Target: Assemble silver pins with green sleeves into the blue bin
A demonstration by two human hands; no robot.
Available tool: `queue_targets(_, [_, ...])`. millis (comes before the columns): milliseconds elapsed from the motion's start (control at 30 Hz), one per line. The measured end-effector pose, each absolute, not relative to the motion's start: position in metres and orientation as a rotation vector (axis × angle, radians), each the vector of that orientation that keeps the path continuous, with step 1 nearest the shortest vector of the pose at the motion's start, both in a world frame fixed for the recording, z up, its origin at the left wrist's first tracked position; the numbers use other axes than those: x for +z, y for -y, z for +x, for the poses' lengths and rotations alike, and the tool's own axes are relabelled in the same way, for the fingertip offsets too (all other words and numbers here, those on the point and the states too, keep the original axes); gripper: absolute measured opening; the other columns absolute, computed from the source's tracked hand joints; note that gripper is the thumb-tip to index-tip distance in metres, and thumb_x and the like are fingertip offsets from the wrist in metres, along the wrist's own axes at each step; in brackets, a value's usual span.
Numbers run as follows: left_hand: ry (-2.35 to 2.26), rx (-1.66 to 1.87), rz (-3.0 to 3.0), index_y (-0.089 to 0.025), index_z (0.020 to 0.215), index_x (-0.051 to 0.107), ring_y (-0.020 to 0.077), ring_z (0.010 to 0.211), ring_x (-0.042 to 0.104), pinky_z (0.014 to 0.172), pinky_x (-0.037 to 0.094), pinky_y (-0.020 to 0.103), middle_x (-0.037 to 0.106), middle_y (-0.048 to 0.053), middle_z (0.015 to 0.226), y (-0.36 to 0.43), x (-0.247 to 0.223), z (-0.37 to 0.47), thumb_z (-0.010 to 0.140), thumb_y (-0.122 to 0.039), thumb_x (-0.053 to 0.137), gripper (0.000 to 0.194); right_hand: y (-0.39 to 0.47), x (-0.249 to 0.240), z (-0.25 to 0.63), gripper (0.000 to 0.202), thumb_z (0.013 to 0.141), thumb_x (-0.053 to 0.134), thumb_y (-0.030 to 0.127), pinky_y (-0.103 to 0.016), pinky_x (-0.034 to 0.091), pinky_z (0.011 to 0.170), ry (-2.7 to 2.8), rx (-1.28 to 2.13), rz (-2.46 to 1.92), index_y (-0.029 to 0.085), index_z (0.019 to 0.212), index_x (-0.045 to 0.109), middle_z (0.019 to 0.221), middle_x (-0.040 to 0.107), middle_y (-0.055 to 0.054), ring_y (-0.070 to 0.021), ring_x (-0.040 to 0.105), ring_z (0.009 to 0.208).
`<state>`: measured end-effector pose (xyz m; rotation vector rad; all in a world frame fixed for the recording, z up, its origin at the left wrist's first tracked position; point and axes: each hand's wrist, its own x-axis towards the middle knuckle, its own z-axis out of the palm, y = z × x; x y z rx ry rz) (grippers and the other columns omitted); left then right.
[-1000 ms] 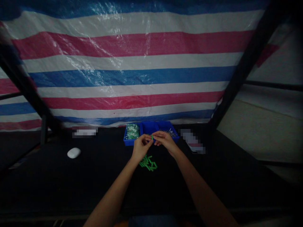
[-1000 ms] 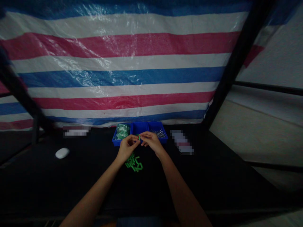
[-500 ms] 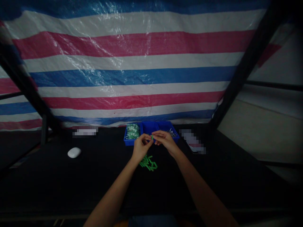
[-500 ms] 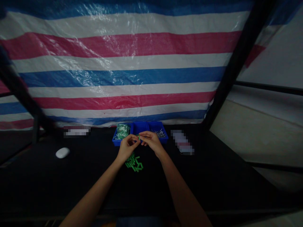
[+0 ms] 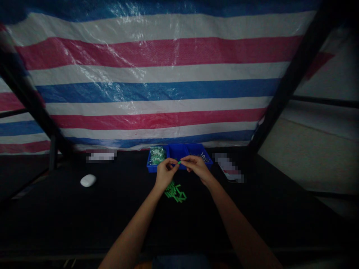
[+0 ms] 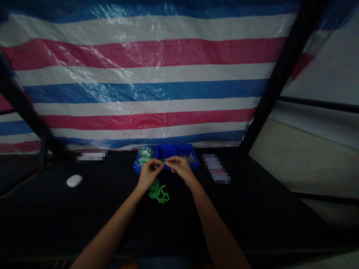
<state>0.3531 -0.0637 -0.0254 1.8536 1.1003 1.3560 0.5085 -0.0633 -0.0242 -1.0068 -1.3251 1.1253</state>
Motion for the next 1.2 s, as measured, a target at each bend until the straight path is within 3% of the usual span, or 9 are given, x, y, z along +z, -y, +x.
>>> queue_targets(967, [-1.103, 1.37, 1.765, -0.014, 0.083, 0.065, 0.0098, 0.056, 0.048, 0.051, 0.037, 0.021, 0.064, 0.005, 0.077, 0.0554, -0.0307, 0.3498, 0.071, -0.027, 0.056, 0.02, 0.0622, -0.0316, 0.5094, 0.029, 0.057, 0.07, 0.036, -0.021, 0.039, 0.043, 1.394, 1.183, -1.053, 0.016, 0.077, 0.064, 0.06, 0.06, 0.0, -0.009, 0.05, 0.046])
queue_targets(1200, [-1.078, 1.306, 1.867, -0.016, 0.088, 0.066, 0.0127, 0.067, 0.053, 0.06, 0.041, 0.024, 0.064, 0.006, 0.09, 0.0591, -0.027, 0.352, 0.072, -0.018, 0.053, 0.021, 0.0624, -0.033, 0.5059, 0.04, 0.057, 0.07, 0.032, -0.021, 0.039, 0.044, 1.409, 1.231, -1.005, 0.018, 0.093, 0.059, 0.065, 0.064, 0.0, -0.0086, 0.051, 0.045])
